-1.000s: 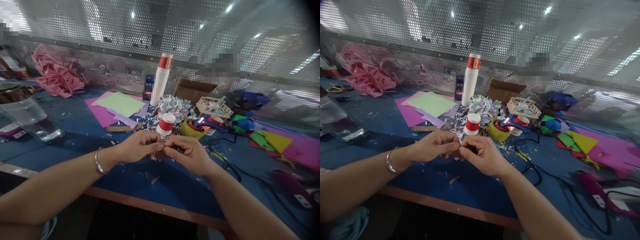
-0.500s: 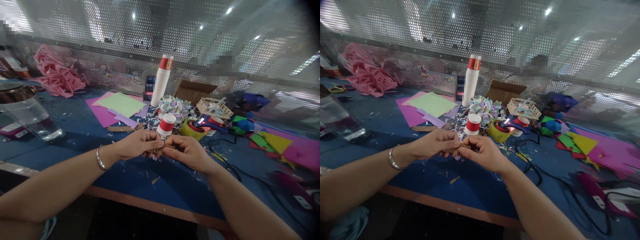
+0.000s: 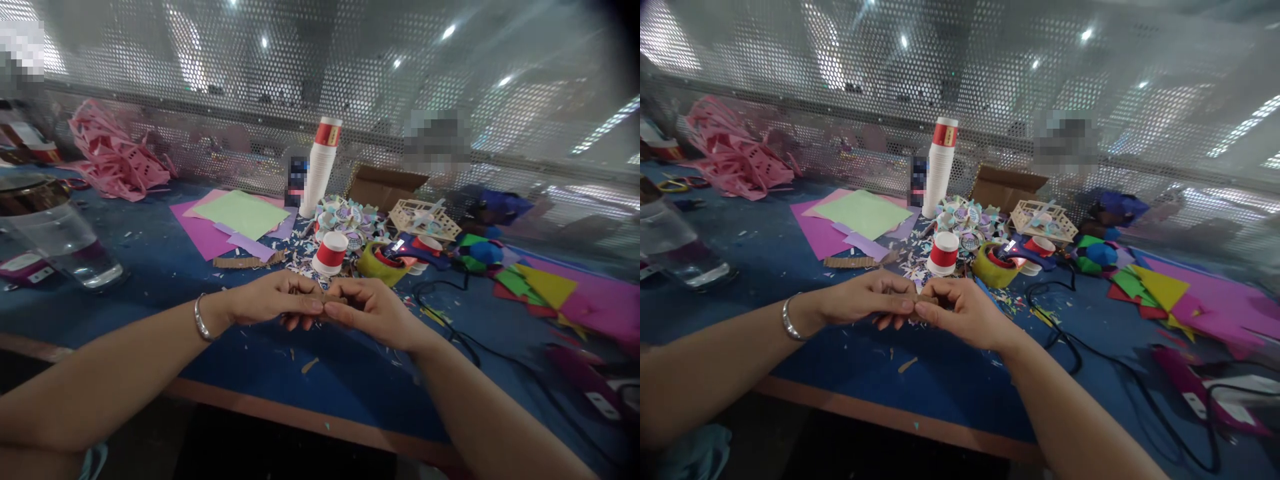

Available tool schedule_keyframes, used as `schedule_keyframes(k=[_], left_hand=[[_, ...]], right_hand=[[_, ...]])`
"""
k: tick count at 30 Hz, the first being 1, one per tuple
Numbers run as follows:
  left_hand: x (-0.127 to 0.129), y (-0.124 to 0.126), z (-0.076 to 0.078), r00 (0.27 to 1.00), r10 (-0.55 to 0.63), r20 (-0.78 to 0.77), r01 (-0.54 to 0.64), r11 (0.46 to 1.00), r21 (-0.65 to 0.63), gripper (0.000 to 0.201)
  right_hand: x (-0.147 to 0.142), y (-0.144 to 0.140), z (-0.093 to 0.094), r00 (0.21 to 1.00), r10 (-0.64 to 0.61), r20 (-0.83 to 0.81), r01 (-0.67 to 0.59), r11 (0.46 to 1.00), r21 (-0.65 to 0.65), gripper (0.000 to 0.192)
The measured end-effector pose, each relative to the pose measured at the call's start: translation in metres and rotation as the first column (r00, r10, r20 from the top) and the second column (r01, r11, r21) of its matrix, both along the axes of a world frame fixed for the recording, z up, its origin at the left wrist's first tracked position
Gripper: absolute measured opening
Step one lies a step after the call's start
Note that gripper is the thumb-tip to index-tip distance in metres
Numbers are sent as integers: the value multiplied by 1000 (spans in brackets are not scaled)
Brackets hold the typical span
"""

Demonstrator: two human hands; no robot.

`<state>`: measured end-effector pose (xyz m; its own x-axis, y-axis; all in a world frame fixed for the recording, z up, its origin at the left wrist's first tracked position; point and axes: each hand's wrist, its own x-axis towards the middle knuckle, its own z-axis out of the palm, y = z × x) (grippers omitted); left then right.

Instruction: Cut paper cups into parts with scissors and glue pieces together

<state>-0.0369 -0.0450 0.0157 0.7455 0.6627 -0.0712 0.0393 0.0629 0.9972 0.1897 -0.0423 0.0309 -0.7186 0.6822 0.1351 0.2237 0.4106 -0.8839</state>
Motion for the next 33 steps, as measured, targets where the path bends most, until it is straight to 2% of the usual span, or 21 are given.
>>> schedule_keyframes(k=[5, 12, 15, 19, 21, 24, 27, 33], left_hand=[[10, -7, -7, 977, 128, 169, -125, 992, -25, 23], [18, -8, -3, 957, 186, 223, -141, 969, -202, 24], [13, -5, 0, 973, 151, 173, -133, 985, -114, 25], [1, -2, 8, 995, 97, 1, -96, 985, 143, 28], [-1, -2, 11, 996, 81, -43, -72, 981, 177, 29], [2, -3, 8, 995, 93, -21, -90, 989, 121, 29], [8, -4, 0, 983, 160, 87, -162, 987, 17, 26], [16, -7, -6, 950, 249, 189, -223, 963, -150, 28]], right_hand=[[-1, -4, 0, 992, -63, -110, 65, 998, 11, 31], [-3, -11, 3, 987, -135, -90, 148, 977, 151, 27], [-4, -9, 2, 987, -149, -63, 158, 972, 175, 28], [-4, -4, -1, 996, -91, -2, 90, 993, 76, 29], [-4, -3, -1, 997, -70, 19, 69, 997, 43, 28], [-3, -3, -1, 998, -70, 8, 69, 996, 57, 27], [-2, -5, 0, 995, -97, -18, 98, 991, 92, 25], [-3, -7, 3, 986, -165, -37, 169, 954, 247, 23]])
